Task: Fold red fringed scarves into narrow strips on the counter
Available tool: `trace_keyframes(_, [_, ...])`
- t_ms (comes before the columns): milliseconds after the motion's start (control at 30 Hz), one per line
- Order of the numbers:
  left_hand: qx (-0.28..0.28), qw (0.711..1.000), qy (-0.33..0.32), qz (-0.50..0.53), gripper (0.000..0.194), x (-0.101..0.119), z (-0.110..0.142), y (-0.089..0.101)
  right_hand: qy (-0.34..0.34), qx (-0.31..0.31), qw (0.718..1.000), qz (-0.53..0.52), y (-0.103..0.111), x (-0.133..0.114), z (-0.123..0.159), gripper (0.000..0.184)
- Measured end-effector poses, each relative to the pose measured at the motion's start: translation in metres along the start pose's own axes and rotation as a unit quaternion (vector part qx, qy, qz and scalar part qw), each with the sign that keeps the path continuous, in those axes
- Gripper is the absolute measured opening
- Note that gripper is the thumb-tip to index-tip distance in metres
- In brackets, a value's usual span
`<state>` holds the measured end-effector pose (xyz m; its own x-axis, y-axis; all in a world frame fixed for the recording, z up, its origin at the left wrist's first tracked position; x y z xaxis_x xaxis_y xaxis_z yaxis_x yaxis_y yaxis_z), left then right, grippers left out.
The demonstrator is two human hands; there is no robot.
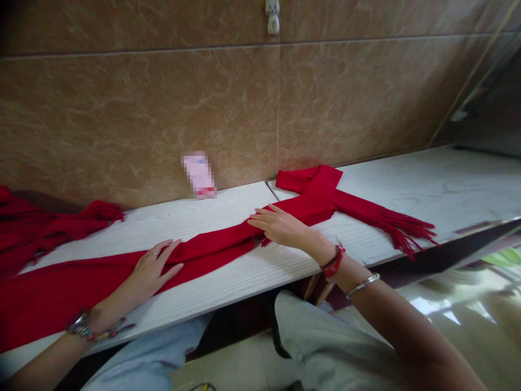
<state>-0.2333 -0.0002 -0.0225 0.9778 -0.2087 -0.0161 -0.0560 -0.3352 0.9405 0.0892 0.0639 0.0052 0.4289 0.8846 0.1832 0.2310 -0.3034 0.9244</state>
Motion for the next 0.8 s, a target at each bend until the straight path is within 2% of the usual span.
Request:
trace_keyframes(100, [0.002, 1.0, 0.012, -0.006, 0.053, -0.019, -0.006, -0.001, 0.025, -0.016, 0.999, 0.021, -0.009, -0.006, -0.006, 0.045])
trace_keyframes(200, [-0.021, 0.998, 0.021, -0.051, 0.045, -0.043, -0.012, 0.005, 0.013, 0.0, 1.0, 0.022, -0.015, -0.003, -0.004, 0.045])
trace_keyframes(333, [-0.072, 0.987, 0.085, -0.114, 0.042, -0.079, -0.01, 0.019, 0.001, 0.015, 1.0, 0.018, -0.02, 0.001, 0.001, 0.045])
trace_keyframes(400, [-0.065, 0.984, 0.11, -0.122, 0.043, -0.09, -0.006, 0.029, -0.002, 0.004, 1.0, 0.015, -0.021, -0.001, 0.001, 0.047])
trace_keyframes(500, [-0.003, 0.988, 0.114, -0.102, 0.048, -0.094, 0.002, 0.041, -0.015, -0.004, 1.0, -0.015, -0.015, -0.01, -0.006, 0.049])
trace_keyframes(567, [0.02, 0.992, 0.099, -0.075, 0.05, -0.092, 0.009, 0.043, -0.014, -0.003, 0.998, -0.054, -0.008, -0.02, -0.015, 0.05])
trace_keyframes(667, [-0.023, 0.997, 0.065, -0.022, 0.051, -0.089, 0.022, 0.031, 0.008, 0.002, 0.996, -0.093, -0.003, -0.039, -0.033, 0.048])
trace_keyframes(733, [-0.056, 0.996, 0.065, 0.005, 0.052, -0.088, 0.03, 0.023, 0.019, -0.002, 0.996, -0.082, -0.007, -0.048, -0.044, 0.044])
trace_keyframes(800, [-0.057, 0.995, 0.082, 0.02, 0.054, -0.089, 0.035, 0.019, 0.029, -0.016, 0.998, -0.056, -0.018, -0.052, -0.051, 0.04])
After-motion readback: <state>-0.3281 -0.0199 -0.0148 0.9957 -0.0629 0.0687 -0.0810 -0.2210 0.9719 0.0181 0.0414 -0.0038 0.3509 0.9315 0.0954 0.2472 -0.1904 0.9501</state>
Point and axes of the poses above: each hand's wrist, its own z-axis away from the middle knuckle, its own y-axis out of the back of the hand, x = y × z, the point moved 4 cm from there along -z, towards the middle knuckle, and after that the axes turned 6 degrees about y, right-handed, at the moved point
